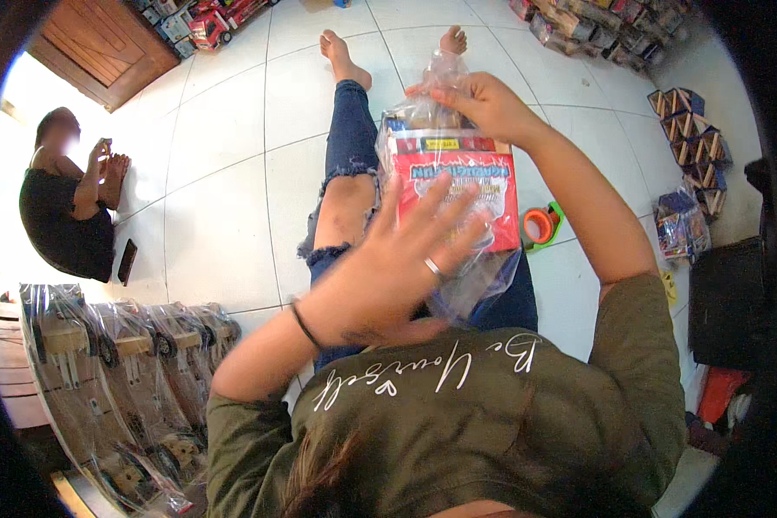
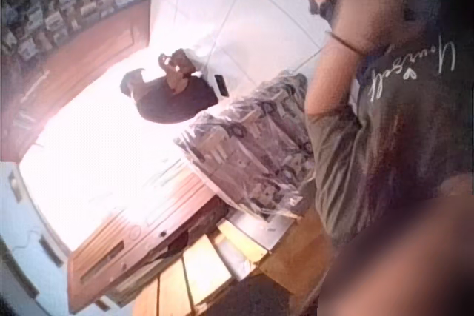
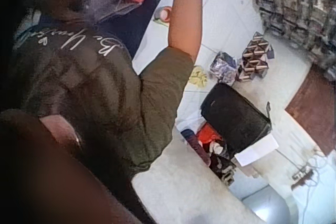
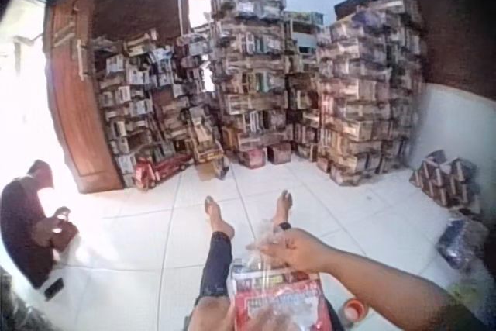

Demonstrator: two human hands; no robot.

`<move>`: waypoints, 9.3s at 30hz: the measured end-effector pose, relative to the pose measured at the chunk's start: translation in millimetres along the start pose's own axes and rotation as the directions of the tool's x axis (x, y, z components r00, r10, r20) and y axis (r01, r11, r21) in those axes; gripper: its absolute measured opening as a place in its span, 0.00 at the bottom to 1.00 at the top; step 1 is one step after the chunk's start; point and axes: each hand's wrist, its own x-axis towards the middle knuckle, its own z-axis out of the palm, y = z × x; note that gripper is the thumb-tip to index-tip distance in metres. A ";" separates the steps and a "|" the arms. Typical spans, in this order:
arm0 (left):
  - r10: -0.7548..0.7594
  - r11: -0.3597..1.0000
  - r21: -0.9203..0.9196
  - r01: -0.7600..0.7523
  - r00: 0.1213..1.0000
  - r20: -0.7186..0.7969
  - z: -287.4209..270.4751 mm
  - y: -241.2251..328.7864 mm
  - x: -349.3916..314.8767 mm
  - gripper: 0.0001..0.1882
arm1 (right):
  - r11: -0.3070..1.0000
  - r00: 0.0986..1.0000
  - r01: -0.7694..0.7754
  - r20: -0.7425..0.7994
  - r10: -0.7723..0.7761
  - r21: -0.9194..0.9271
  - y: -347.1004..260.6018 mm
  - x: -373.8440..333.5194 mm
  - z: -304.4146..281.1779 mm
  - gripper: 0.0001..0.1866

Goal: The person wraps two wooden toy vehicles in clear plastic bags while sitting on the floor. They use a handheld tape dispenser to seal the bags after folding the edges and smoothing the plastic.

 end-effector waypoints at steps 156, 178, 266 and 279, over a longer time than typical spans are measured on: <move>-0.664 0.634 -0.694 0.341 0.699 -0.264 36.7 -46.6 -3.5 0.54 | 0.957 0.877 0.026 -0.452 -0.160 -0.288 -95.2 -2.9 -28.5 0.14; -0.227 0.920 0.255 0.297 0.936 -0.269 16.8 -11.1 15.1 0.64 | 0.941 0.811 0.046 -0.537 -0.231 -0.335 -61.9 -112.4 31.8 0.34; -0.070 0.828 0.501 0.250 0.934 -0.351 62.0 -3.4 11.3 0.36 | 0.479 0.434 0.684 0.835 0.338 -0.550 -231.9 76.4 65.1 0.19; -0.065 0.879 0.433 0.199 0.950 -0.305 47.3 -7.6 -1.7 0.32 | 0.300 0.909 0.413 0.370 -0.192 -0.860 -145.8 -99.7 -60.2 0.29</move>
